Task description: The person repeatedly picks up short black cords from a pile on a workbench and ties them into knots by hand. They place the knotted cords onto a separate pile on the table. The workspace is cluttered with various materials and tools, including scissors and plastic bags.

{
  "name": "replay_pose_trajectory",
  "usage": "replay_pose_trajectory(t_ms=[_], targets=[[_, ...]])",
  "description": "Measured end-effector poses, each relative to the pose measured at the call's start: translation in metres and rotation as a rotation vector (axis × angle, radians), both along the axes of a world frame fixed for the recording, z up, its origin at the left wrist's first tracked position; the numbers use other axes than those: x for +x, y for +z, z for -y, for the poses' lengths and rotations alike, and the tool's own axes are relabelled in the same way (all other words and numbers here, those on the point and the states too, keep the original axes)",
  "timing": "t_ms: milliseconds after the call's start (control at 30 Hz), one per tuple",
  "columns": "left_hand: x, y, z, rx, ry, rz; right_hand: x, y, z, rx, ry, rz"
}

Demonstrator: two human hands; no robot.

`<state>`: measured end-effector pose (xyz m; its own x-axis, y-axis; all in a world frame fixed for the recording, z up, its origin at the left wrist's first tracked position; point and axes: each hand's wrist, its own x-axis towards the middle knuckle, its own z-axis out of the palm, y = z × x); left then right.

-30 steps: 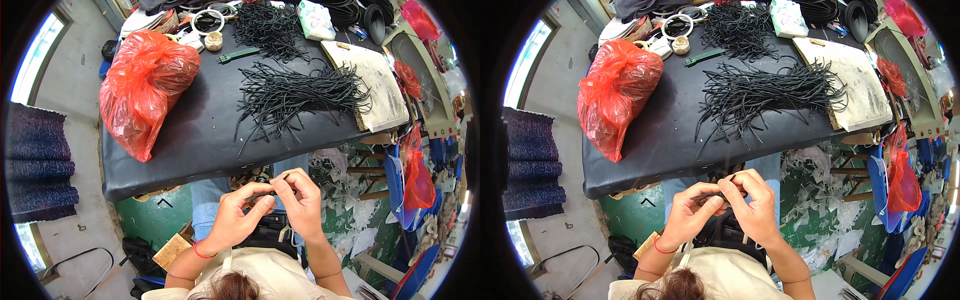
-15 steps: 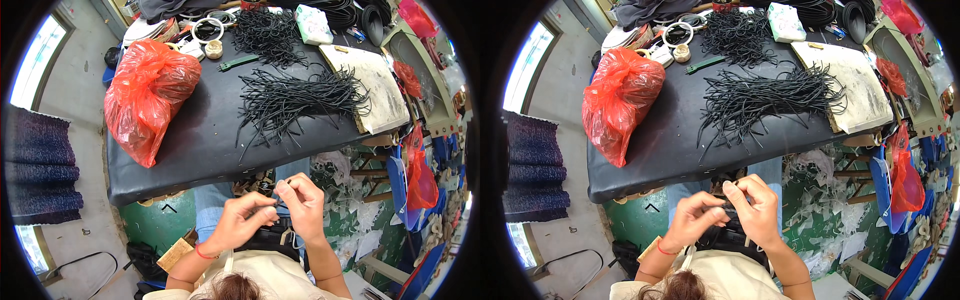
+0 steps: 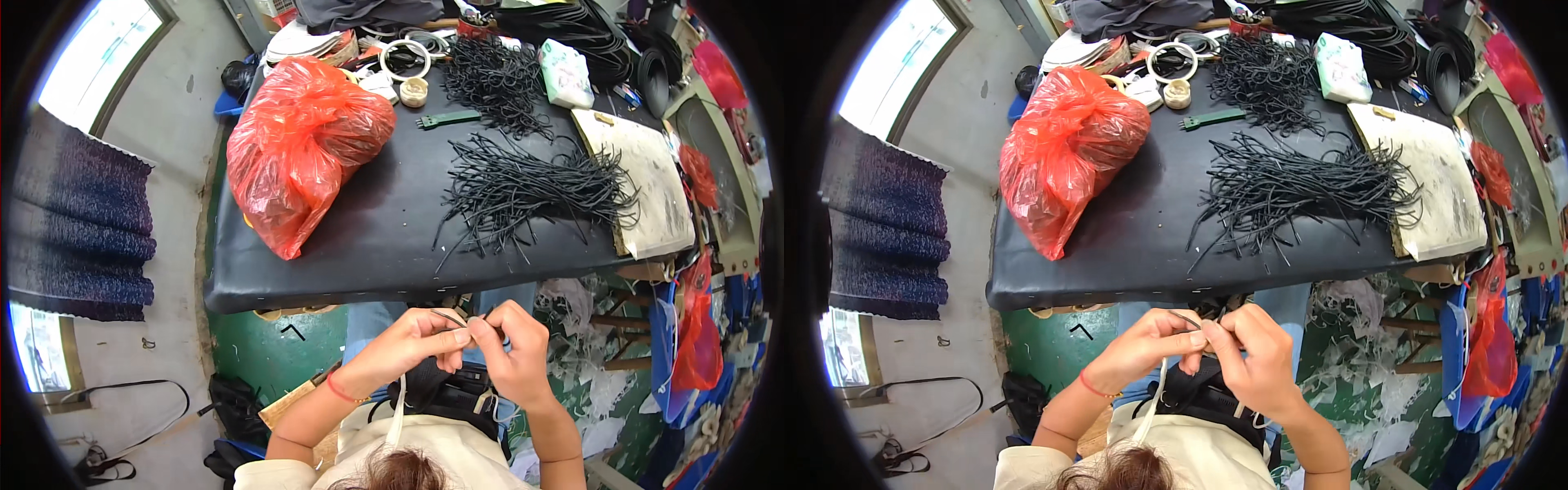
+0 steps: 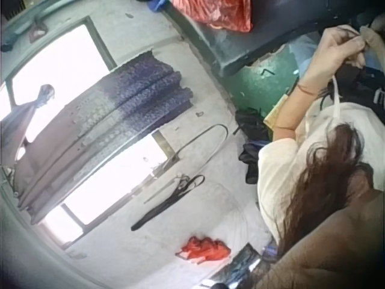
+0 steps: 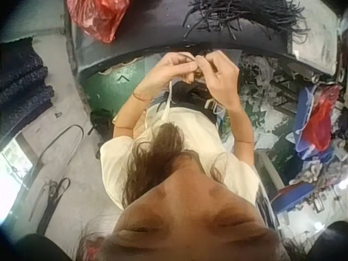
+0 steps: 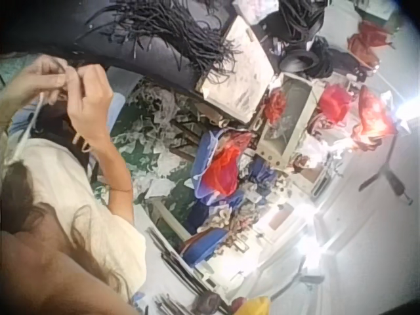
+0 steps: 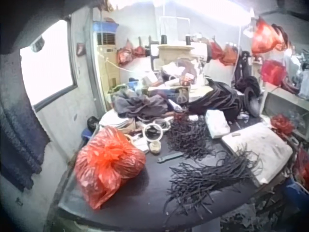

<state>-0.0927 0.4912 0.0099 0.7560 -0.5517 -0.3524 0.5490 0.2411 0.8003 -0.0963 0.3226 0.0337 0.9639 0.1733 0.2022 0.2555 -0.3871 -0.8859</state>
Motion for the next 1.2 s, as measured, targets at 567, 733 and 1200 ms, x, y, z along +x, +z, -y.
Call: replay_pose_trajectory(t_ms=[567, 733, 1200], targets=[[0.179, 0.033, -0.155, 1.452, 0.547, 1.088, 0.045, -0.022, -0.004, 0.323, 0.010, -0.357], [0.163, 0.079, -0.156, 1.339, 0.876, 1.401, 0.049, -0.027, 0.016, 0.285, -0.050, -0.466], [0.451, 0.101, -0.138, 1.664, 0.670, 1.425, 0.094, -0.021, 0.005, 0.250, -0.057, -0.338]])
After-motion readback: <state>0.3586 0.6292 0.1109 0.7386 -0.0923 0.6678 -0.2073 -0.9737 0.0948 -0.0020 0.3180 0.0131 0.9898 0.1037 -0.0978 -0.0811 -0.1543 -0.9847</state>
